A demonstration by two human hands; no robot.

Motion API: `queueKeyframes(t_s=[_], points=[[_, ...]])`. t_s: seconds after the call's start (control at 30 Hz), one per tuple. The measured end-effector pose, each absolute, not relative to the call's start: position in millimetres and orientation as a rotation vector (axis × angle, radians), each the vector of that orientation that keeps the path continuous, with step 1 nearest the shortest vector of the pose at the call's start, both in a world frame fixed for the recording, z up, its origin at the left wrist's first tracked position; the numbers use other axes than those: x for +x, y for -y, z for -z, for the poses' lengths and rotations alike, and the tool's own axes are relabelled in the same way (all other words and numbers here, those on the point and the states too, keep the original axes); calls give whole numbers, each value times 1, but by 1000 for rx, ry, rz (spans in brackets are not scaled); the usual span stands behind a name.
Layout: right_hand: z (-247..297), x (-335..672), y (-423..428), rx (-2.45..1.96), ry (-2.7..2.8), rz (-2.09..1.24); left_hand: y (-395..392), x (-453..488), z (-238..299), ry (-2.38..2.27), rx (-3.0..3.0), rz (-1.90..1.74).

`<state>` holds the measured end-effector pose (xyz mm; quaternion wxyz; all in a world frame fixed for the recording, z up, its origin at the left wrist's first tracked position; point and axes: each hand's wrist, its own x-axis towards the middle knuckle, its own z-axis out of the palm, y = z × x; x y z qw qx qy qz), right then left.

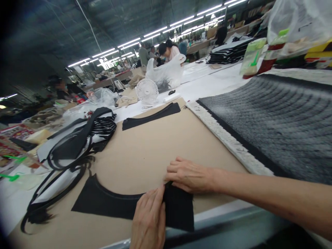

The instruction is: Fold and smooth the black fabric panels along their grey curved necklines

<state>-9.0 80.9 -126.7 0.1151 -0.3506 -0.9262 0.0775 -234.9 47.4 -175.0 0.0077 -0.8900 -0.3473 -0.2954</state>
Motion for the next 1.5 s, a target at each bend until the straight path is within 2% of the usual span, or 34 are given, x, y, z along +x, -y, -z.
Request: queueKeyframes(t_s=[0.33, 0.77, 1.5], points=[[121, -1, -86, -1192, 2652, -321, -70, -201, 141, 1538, -3057, 688], [128, 11, -82, -932, 2776, -9, -61, -198, 150, 1391, -3137, 503], [136, 29, -72, -888, 2779, 156, -62, -198, 165, 1142, -2980, 569]])
